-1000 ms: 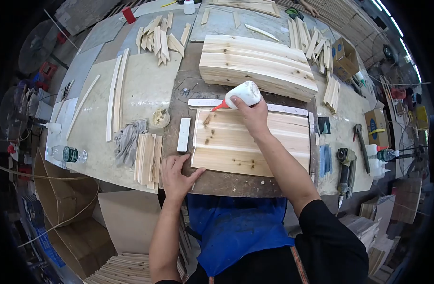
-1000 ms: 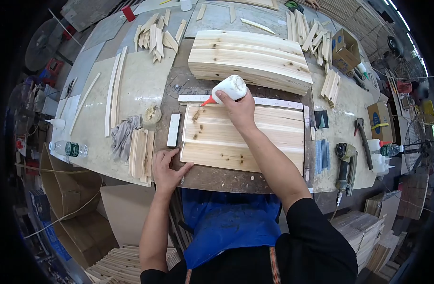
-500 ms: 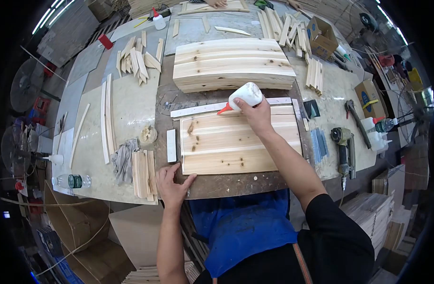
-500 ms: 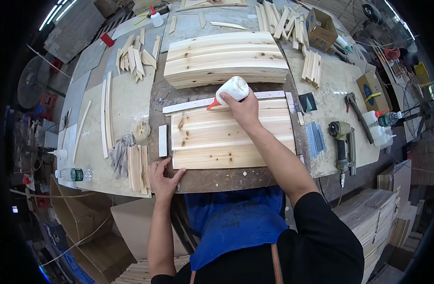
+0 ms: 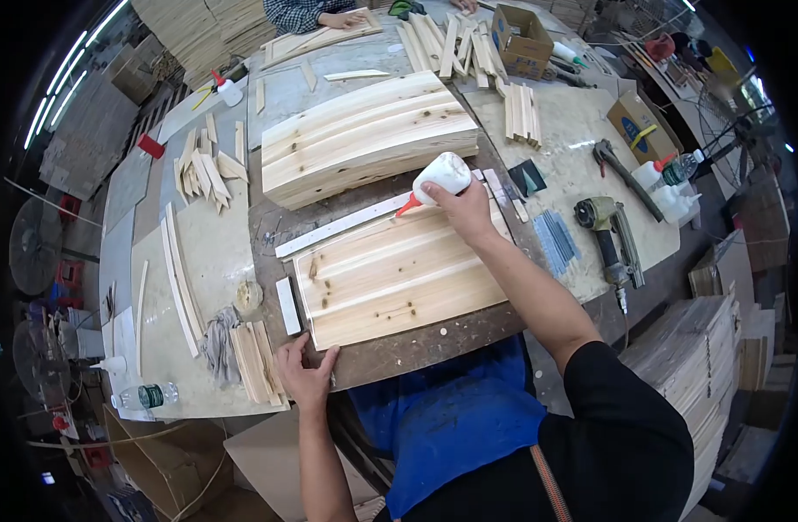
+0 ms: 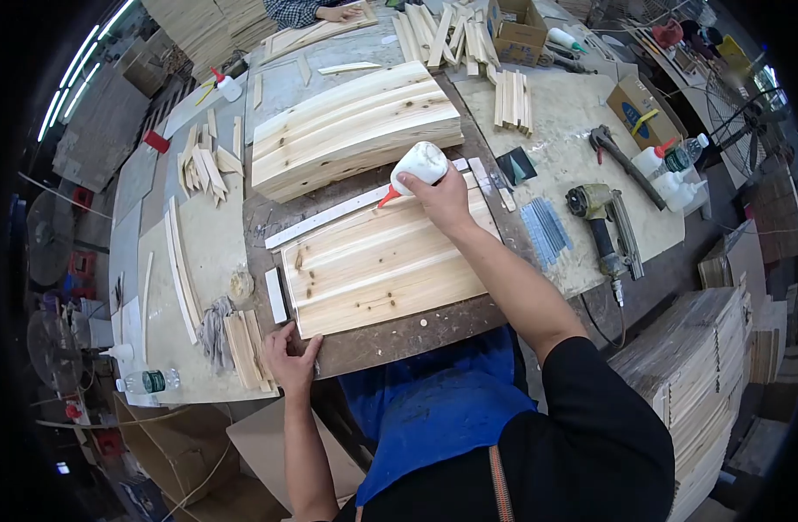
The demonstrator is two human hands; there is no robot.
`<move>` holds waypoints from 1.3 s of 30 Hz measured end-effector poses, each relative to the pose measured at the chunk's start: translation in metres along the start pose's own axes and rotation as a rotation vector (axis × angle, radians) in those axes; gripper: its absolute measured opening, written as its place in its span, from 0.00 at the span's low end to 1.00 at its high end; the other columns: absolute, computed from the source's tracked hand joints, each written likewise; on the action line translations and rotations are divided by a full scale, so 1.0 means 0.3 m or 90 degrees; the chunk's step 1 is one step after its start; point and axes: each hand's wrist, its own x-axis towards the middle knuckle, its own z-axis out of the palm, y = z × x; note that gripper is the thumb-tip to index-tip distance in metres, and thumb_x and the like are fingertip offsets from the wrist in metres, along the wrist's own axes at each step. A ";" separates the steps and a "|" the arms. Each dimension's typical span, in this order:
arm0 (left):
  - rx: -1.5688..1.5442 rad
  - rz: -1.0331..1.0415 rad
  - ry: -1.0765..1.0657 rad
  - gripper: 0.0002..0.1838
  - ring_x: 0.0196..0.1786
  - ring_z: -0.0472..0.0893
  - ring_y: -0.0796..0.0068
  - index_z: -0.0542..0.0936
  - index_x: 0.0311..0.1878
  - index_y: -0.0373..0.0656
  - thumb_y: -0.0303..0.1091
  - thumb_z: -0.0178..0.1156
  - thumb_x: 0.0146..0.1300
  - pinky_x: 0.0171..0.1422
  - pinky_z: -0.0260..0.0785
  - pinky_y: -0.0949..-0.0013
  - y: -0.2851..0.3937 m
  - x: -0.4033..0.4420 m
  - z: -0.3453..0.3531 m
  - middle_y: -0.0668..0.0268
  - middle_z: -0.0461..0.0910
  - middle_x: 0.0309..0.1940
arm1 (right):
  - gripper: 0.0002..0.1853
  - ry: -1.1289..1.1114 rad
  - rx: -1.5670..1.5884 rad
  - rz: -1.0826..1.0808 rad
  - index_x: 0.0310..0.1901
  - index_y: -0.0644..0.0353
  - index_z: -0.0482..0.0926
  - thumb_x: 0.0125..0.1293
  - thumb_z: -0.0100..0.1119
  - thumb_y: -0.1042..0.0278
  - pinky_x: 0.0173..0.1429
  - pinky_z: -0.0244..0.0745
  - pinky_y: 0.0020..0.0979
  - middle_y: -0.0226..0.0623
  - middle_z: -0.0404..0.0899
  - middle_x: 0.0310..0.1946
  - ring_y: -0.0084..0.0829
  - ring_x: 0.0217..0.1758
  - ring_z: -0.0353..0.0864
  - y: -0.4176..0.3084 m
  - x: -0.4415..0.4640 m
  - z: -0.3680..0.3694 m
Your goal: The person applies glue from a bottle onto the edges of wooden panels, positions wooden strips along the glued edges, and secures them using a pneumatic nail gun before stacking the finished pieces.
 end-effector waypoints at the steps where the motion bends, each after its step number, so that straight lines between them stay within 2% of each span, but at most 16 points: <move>1: 0.008 -0.005 0.001 0.33 0.47 0.79 0.61 0.89 0.55 0.41 0.42 0.90 0.46 0.55 0.74 0.58 0.001 0.000 -0.002 0.63 0.78 0.43 | 0.27 0.012 -0.010 0.003 0.56 0.66 0.85 0.64 0.86 0.57 0.59 0.84 0.34 0.40 0.91 0.50 0.28 0.52 0.90 0.010 0.007 -0.021; 10: -0.008 -0.008 -0.011 0.32 0.48 0.78 0.61 0.89 0.56 0.41 0.42 0.89 0.48 0.56 0.73 0.58 -0.018 -0.004 0.007 0.63 0.78 0.42 | 0.23 0.063 -0.002 -0.028 0.51 0.64 0.89 0.63 0.85 0.56 0.55 0.84 0.33 0.38 0.93 0.45 0.27 0.47 0.90 -0.001 0.030 -0.202; 14: -0.007 0.014 -0.007 0.32 0.48 0.78 0.61 0.89 0.56 0.41 0.41 0.89 0.48 0.56 0.73 0.58 -0.020 -0.007 0.006 0.63 0.78 0.42 | 0.21 0.090 -0.036 -0.002 0.54 0.63 0.88 0.66 0.84 0.60 0.51 0.85 0.30 0.34 0.92 0.46 0.24 0.47 0.89 0.047 0.065 -0.291; 18: -0.002 0.022 0.005 0.32 0.48 0.78 0.62 0.89 0.56 0.40 0.40 0.89 0.48 0.56 0.73 0.59 -0.035 -0.011 0.017 0.63 0.77 0.42 | 0.21 0.153 -0.045 -0.035 0.54 0.64 0.88 0.66 0.84 0.61 0.49 0.85 0.30 0.34 0.92 0.45 0.24 0.45 0.89 0.057 0.081 -0.372; 23: -0.010 0.011 0.009 0.32 0.48 0.78 0.59 0.88 0.55 0.41 0.43 0.90 0.47 0.57 0.74 0.56 -0.035 -0.013 0.012 0.62 0.78 0.42 | 0.20 0.205 -0.037 -0.011 0.53 0.65 0.88 0.66 0.83 0.62 0.49 0.85 0.30 0.35 0.92 0.45 0.24 0.45 0.90 0.103 0.115 -0.454; 26: -0.018 0.012 0.006 0.32 0.47 0.78 0.59 0.88 0.55 0.41 0.43 0.89 0.48 0.57 0.74 0.56 -0.047 -0.010 0.024 0.62 0.78 0.42 | 0.29 0.248 -0.050 -0.010 0.51 0.68 0.88 0.59 0.88 0.53 0.54 0.86 0.36 0.43 0.93 0.45 0.31 0.47 0.92 0.123 0.119 -0.483; 27: -0.017 0.011 0.005 0.33 0.47 0.78 0.59 0.88 0.55 0.41 0.44 0.89 0.47 0.57 0.74 0.56 -0.053 -0.010 0.027 0.62 0.78 0.42 | 0.29 0.250 -0.051 -0.009 0.51 0.68 0.88 0.59 0.88 0.53 0.54 0.86 0.36 0.43 0.93 0.45 0.31 0.47 0.92 0.130 0.115 -0.494; 30: -0.014 0.005 0.004 0.33 0.47 0.78 0.59 0.88 0.55 0.41 0.44 0.90 0.47 0.57 0.74 0.56 -0.051 -0.014 0.019 0.62 0.78 0.42 | 0.19 0.239 -0.033 -0.036 0.53 0.66 0.88 0.67 0.82 0.64 0.51 0.85 0.30 0.36 0.92 0.47 0.24 0.46 0.90 0.103 0.081 -0.506; 39: -0.006 0.025 0.005 0.32 0.48 0.78 0.61 0.88 0.57 0.41 0.43 0.89 0.50 0.57 0.74 0.57 -0.050 -0.013 0.019 0.63 0.78 0.42 | 0.17 0.219 -0.034 -0.034 0.54 0.65 0.87 0.69 0.81 0.67 0.56 0.85 0.30 0.35 0.92 0.47 0.24 0.49 0.90 0.015 -0.121 -0.554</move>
